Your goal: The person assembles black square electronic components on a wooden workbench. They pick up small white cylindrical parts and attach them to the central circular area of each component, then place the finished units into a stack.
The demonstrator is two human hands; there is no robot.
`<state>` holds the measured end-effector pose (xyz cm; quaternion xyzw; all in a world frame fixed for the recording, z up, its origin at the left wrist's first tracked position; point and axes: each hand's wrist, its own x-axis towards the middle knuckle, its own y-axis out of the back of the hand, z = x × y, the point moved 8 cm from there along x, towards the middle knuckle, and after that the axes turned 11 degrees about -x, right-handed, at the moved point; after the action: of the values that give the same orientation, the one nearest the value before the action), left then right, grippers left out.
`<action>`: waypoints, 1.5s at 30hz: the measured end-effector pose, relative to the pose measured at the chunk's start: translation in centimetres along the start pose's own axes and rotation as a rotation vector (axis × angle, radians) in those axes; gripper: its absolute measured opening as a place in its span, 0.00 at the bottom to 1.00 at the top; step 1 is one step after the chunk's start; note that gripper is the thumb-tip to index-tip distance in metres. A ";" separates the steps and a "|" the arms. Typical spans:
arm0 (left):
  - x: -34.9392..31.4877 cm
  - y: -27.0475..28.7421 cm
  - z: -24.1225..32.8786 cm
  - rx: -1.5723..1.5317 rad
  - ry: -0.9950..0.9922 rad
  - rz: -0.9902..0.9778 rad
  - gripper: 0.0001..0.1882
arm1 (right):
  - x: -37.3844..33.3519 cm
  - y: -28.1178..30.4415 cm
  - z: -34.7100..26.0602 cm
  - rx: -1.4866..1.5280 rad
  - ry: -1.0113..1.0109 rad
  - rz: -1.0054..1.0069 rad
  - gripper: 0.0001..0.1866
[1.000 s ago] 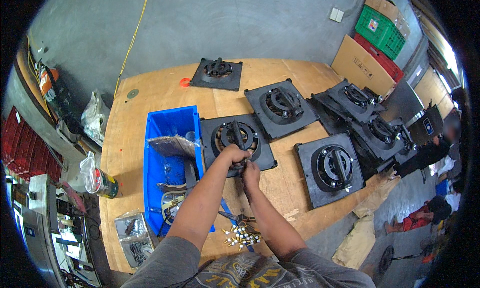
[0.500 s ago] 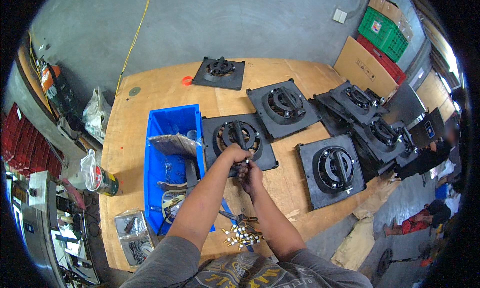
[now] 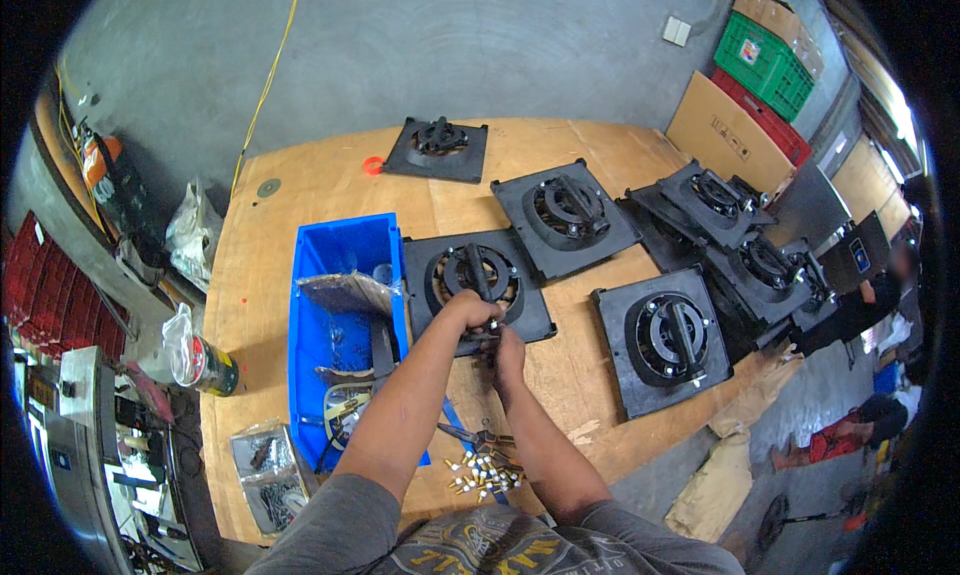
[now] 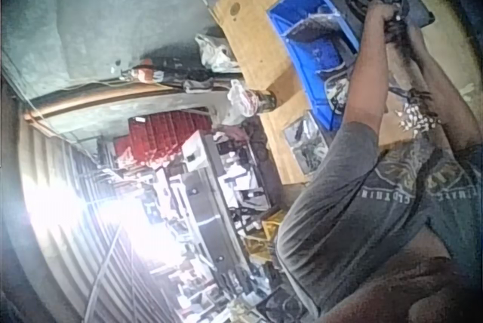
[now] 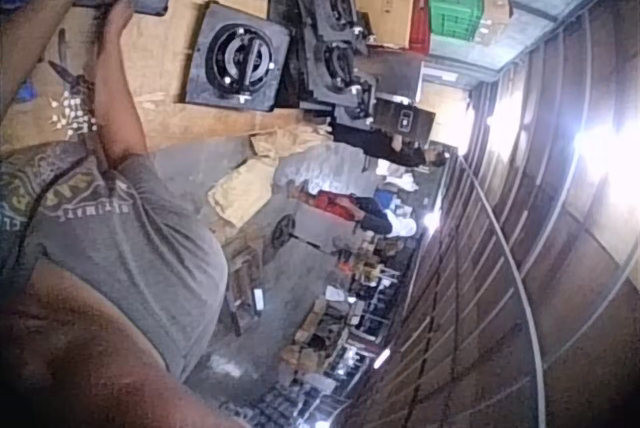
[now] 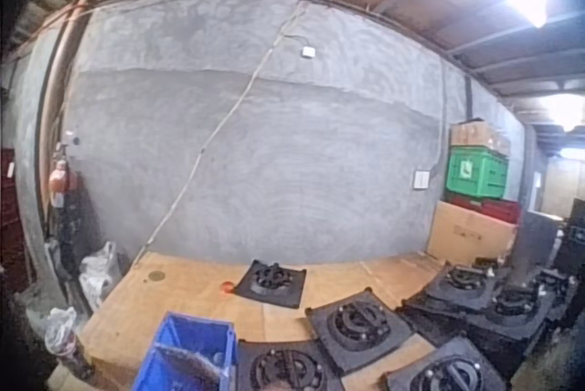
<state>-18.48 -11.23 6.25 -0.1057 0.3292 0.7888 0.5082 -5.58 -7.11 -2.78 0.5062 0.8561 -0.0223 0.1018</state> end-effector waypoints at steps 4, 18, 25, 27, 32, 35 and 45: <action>0.4 0.2 -0.1 0.071 -0.050 0.030 0.36 | -0.2 -0.1 -1.4 -0.301 0.177 0.133 0.17; 0.8 0.6 -1.1 -0.058 -0.095 0.053 0.26 | -2.3 -2.9 -0.3 0.433 -0.438 -0.281 0.15; 0.0 -0.2 0.5 -0.052 -0.046 0.039 0.25 | 0.3 -0.1 -0.5 -0.286 0.234 0.126 0.17; 1.1 0.5 -1.2 -0.031 -0.075 0.092 0.27 | -1.0 -2.0 -0.2 0.193 -0.145 -0.119 0.16; 1.7 0.0 -1.2 -0.032 -0.057 0.067 0.31 | -1.1 -0.7 -1.4 -0.069 -0.050 -0.025 0.16; 1.1 0.0 -0.7 -0.018 -0.027 0.037 0.31 | -1.6 0.2 -3.4 -0.543 0.291 0.205 0.19; 1.2 -0.2 -1.2 -0.106 -0.010 0.001 0.28 | -3.0 -0.2 -4.6 -0.489 0.242 0.172 0.17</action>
<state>-19.06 -11.10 4.64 -0.1283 0.2844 0.8059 0.5031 -5.10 -9.14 2.29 0.5366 0.7958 0.2540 0.1193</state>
